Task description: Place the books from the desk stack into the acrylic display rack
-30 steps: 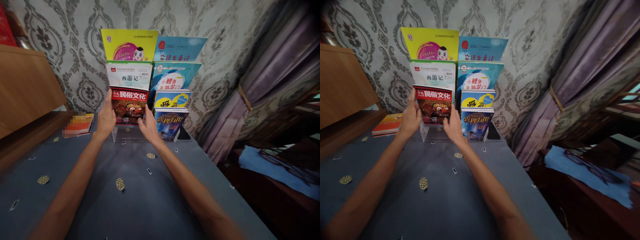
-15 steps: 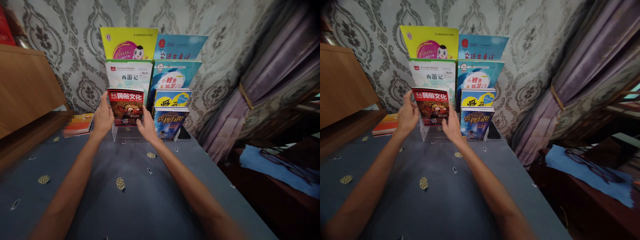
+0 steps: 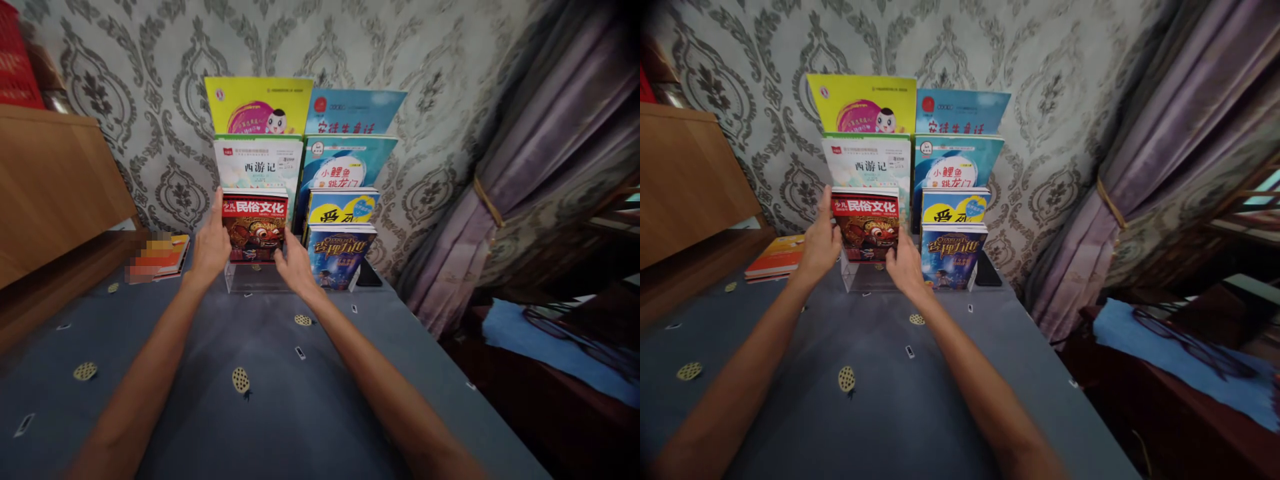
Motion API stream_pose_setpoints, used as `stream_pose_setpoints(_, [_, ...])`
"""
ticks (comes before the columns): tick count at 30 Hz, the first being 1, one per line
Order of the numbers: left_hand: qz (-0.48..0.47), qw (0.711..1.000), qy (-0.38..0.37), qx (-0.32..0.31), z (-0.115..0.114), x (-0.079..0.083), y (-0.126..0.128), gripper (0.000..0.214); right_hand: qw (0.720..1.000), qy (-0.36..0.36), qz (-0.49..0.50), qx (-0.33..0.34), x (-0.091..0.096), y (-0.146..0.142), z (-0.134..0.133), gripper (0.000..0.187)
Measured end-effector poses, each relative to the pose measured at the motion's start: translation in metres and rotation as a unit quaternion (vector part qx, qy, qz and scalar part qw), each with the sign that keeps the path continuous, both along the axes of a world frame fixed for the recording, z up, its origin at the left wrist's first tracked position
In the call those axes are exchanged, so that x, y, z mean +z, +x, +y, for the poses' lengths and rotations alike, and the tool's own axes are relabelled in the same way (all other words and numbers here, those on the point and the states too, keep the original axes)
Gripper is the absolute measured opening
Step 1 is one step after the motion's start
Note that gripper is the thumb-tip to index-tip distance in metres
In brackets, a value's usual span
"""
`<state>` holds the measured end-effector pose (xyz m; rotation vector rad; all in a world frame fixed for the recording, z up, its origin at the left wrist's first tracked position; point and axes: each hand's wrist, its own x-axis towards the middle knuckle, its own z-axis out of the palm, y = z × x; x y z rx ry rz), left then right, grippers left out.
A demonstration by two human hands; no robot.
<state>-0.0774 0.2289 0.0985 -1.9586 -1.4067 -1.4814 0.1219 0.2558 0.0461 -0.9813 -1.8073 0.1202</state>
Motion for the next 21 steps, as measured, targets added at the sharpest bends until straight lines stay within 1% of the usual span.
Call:
stream_pose_setpoints(4, [0.028, 0.998, -0.033, 0.038, -0.003, 0.005, -0.001, 0.071, 1.0, 0.002, 0.0, -0.004, 0.001, 0.0, -0.002, 0.064])
stream_pose_setpoints(10, [0.046, 0.988, -0.082, 0.123, -0.006, 0.014, -0.001, 0.07, 1.0, -0.012, -0.008, -0.007, 0.003, 0.0, -0.004, 0.064])
stream_pose_setpoints(14, [0.041, 0.987, -0.088, 0.128, -0.008, 0.016, 0.002, 0.07, 1.0, -0.016, -0.007, -0.005, 0.003, 0.0, -0.005, 0.065])
stream_pose_setpoints(17, [0.058, 0.984, -0.092, 0.138, -0.011, 0.016, 0.004, 0.069, 1.0, -0.023, -0.006, 0.002, 0.004, 0.001, -0.004, 0.065])
stream_pose_setpoints(21, [0.075, 0.975, -0.129, 0.166, -0.015, 0.016, 0.006, 0.07, 0.999, -0.035, -0.008, 0.015, 0.006, 0.003, -0.004, 0.066])
